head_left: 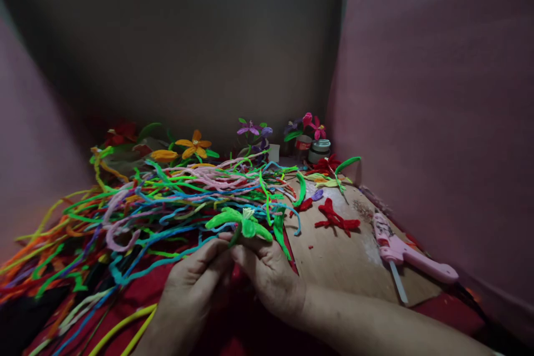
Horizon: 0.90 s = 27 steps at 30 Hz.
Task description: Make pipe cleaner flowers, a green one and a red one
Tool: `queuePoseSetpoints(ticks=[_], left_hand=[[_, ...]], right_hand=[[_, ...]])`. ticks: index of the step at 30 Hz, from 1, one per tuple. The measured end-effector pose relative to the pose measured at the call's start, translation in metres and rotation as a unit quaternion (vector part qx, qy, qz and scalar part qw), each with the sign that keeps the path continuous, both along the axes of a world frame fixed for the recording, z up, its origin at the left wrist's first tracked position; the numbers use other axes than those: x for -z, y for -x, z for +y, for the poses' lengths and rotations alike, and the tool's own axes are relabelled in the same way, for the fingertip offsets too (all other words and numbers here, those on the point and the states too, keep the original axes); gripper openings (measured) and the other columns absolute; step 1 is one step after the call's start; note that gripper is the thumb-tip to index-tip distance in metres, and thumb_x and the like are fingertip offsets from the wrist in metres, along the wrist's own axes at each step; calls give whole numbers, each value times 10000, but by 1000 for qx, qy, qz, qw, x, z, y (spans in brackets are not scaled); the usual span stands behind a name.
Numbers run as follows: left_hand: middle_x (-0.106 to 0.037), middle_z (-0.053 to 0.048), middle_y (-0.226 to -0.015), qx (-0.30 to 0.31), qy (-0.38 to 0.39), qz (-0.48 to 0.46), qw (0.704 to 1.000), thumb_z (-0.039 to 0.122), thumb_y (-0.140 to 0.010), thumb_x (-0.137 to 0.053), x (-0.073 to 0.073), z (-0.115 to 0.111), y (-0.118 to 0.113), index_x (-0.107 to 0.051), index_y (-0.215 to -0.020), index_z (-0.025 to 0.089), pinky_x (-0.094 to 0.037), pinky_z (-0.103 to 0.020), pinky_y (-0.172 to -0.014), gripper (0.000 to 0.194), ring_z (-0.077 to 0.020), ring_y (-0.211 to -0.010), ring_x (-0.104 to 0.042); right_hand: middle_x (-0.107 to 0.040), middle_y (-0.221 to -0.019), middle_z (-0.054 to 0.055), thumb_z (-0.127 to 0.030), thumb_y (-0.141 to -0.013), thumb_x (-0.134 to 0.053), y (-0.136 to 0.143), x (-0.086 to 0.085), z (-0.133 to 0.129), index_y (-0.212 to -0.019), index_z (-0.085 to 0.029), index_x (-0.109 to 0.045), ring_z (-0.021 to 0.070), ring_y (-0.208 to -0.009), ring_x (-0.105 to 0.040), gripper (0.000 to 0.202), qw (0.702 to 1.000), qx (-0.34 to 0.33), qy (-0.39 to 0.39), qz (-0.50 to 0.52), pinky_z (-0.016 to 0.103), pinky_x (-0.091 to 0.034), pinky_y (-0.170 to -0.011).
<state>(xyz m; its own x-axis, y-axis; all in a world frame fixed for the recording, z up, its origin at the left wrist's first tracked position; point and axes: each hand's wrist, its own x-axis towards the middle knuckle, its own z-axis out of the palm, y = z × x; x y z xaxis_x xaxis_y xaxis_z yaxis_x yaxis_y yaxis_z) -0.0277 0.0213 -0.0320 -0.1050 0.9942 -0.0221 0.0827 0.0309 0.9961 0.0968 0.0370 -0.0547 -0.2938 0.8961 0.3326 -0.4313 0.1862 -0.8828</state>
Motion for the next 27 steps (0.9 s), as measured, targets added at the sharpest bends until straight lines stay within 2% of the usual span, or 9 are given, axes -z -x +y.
queuePoseSetpoints(ticks=[3,6,8,11,14,21,27], left_hand=[[-465,69,-432,30,93,-115,989,380,-524,-772,-2,-1,-3,-669,-810,179,-275,-115,-336,364,-25,-346,-348],[-434,67,-386,71,109,-164,978,402,-546,-766,-1,-1,-4,-615,-629,143,-244,-108,-322,311,-4,-305,-310],[-392,70,-345,111,116,-177,971,419,-602,-732,1,0,-3,-544,-534,132,-226,-111,-306,351,6,-272,-269],[-389,84,-353,136,138,-212,958,437,-655,-695,6,2,-1,-556,-617,147,-224,-117,-279,324,6,-247,-231],[-379,92,-358,158,148,-243,946,447,-689,-666,10,4,1,-523,-603,153,-230,-118,-256,338,7,-236,-203],[-470,76,-382,186,138,-257,938,416,-667,-696,5,5,0,-527,-636,154,-234,-109,-243,313,7,-217,-236],[-401,73,-312,200,114,-175,957,410,-798,-559,10,4,1,-526,-618,152,-247,-115,-304,316,-13,-243,-284]], right_hand=[[-669,-983,5,-321,-852,-525,-2,1,0,-1073,-244,-649,150,-929,-602,265,1000,-7,10,-6,292,-425,-917],[-665,-961,12,-366,-851,-514,-3,0,0,-1073,-233,-647,157,-904,-608,291,999,-7,23,-21,291,-434,-895],[-669,-890,15,-409,-844,-507,-3,0,0,-1081,-225,-642,164,-851,-622,328,998,-28,40,-25,298,-454,-852],[-658,-750,13,-466,-829,-502,-2,-1,1,-1111,-194,-622,176,-762,-636,409,993,-72,91,-17,328,-479,-786],[-650,-723,15,-469,-801,-546,-2,-3,2,-1096,-159,-629,183,-770,-632,436,992,-68,109,-1,342,-475,-796],[-660,-725,21,-467,-772,-584,-4,-9,2,-812,-171,-707,176,-804,-620,322,997,-30,66,11,307,-479,-791],[-635,-624,6,-534,-772,-535,-4,-6,0,-926,-196,-683,187,-735,-636,400,997,7,68,-45,292,-506,-669]])
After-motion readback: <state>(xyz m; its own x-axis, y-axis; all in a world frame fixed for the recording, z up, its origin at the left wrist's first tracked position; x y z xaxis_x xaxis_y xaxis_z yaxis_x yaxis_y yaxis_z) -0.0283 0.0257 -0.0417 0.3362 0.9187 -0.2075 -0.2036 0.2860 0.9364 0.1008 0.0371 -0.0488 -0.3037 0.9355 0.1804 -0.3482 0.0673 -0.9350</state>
